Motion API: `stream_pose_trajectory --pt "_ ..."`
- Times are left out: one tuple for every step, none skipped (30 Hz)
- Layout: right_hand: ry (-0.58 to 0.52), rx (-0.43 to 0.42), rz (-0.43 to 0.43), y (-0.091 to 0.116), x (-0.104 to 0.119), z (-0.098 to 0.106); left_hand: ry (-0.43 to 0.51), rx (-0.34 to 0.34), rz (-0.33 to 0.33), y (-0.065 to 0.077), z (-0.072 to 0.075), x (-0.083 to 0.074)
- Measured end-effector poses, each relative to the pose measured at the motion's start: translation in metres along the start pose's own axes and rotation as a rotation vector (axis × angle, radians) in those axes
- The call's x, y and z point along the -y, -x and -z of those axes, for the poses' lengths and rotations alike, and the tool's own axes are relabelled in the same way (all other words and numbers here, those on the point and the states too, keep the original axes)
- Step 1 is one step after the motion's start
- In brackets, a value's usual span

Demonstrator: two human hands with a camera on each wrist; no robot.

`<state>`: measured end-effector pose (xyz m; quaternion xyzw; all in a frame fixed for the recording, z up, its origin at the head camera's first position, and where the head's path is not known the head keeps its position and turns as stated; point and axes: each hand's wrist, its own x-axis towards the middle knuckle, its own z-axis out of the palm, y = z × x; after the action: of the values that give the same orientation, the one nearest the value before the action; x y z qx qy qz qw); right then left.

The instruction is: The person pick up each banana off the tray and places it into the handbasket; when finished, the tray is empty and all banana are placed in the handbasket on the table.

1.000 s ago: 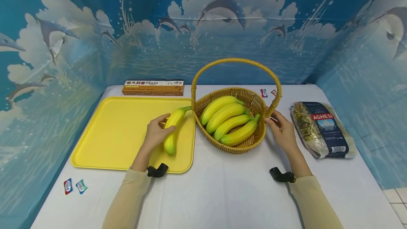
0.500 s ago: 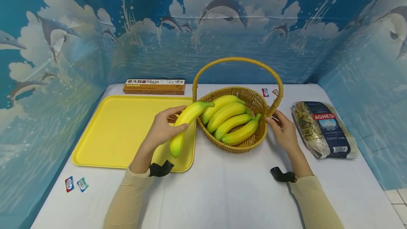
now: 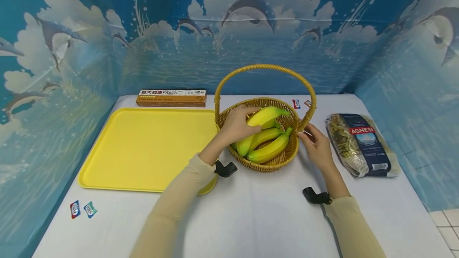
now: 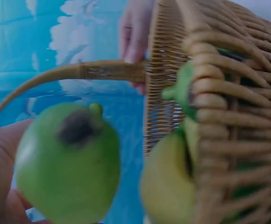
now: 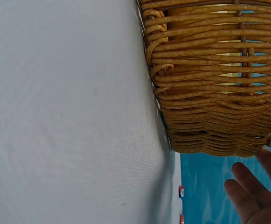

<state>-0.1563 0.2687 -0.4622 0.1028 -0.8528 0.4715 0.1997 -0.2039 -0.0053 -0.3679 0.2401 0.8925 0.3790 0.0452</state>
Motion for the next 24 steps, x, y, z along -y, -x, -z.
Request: stream_pose_trajectory --pt "0.003 0.0 -0.001 0.0 0.0 0.0 -0.007 0.011 0.008 -0.004 -0.004 0.001" --pt "0.006 0.001 -0.002 0.0 0.0 0.0 -0.021 0.018 0.013 -0.007 -0.009 0.001" --pt "0.009 0.0 0.001 0.0 -0.001 0.0 -0.034 0.026 0.02 -0.009 -0.013 0.001" --pt "0.009 -0.001 0.001 0.0 -0.001 0.001 -0.048 0.033 0.026 -0.011 -0.017 0.001" --pt "0.01 -0.002 0.0 0.0 -0.001 0.001 -0.061 0.041 0.032 -0.012 -0.02 0.001" --pt "0.009 -0.003 -0.003 0.0 -0.001 0.001 -0.076 0.048 0.038 -0.012 -0.023 0.0" --pt "0.011 -0.005 -0.004 0.0 -0.001 0.001 -0.092 0.053 0.045 -0.013 -0.026 0.0" --pt "0.01 -0.005 -0.004 0.0 -0.001 0.002 -0.11 0.053 0.047 -0.012 -0.028 -0.001" --pt "0.01 -0.005 -0.006 0.0 -0.001 0.002 -0.12 0.053 0.05 -0.012 -0.03 -0.002" --pt "0.009 -0.004 -0.011 0.0 -0.001 0.002 -0.132 0.051 0.049 -0.011 -0.031 -0.002" --pt "0.009 -0.003 -0.013 0.0 -0.001 0.002 -0.143 0.048 0.046 -0.01 -0.032 -0.002" --pt "0.007 -0.002 -0.015 0.0 -0.001 0.002 -0.156 0.045 0.041 -0.01 -0.033 -0.002" --pt "0.005 -0.001 -0.017 0.0 -0.001 0.002 -0.162 0.041 0.038 -0.009 -0.034 -0.002" --pt "0.005 0.0 -0.017 0.001 -0.001 0.002 -0.168 0.036 0.032 -0.008 -0.034 -0.002" --pt "0.006 0.0 -0.019 0.0 -0.001 0.002 -0.169 0.033 0.029 -0.007 -0.035 -0.002" --pt "0.005 0.001 -0.02 0.0 -0.001 0.002 -0.169 0.031 0.025 -0.005 -0.035 -0.001" --pt "0.005 0.001 -0.02 0.0 0.0 0.002 -0.17 0.028 0.022 -0.004 -0.035 -0.001" --pt "0.007 0.001 -0.022 0.0 0.0 0.002 -0.173 0.023 0.021 -0.002 -0.035 0.0" --pt "0.014 0.001 -0.024 0.0 0.0 0.002 -0.171 0.016 0.019 0.0 -0.034 0.0" --pt "0.02 0.003 -0.026 0.0 0.0 0.002 -0.168 0.01 0.016 0.003 -0.033 0.0" --pt "0.024 0.005 -0.029 -0.001 0.0 0.002 -0.164 0.003 0.01 0.006 -0.032 0.001" --pt "0.031 0.008 -0.032 -0.001 0.001 0.003 -0.16 -0.006 0.0 0.011 -0.03 0.0" --pt "0.042 0.012 -0.036 -0.001 0.002 0.003 -0.15 -0.012 -0.011 0.016 -0.028 0.0" --pt "0.053 0.016 -0.04 -0.001 0.002 0.004 -0.137 -0.019 -0.024 0.022 -0.024 0.0"
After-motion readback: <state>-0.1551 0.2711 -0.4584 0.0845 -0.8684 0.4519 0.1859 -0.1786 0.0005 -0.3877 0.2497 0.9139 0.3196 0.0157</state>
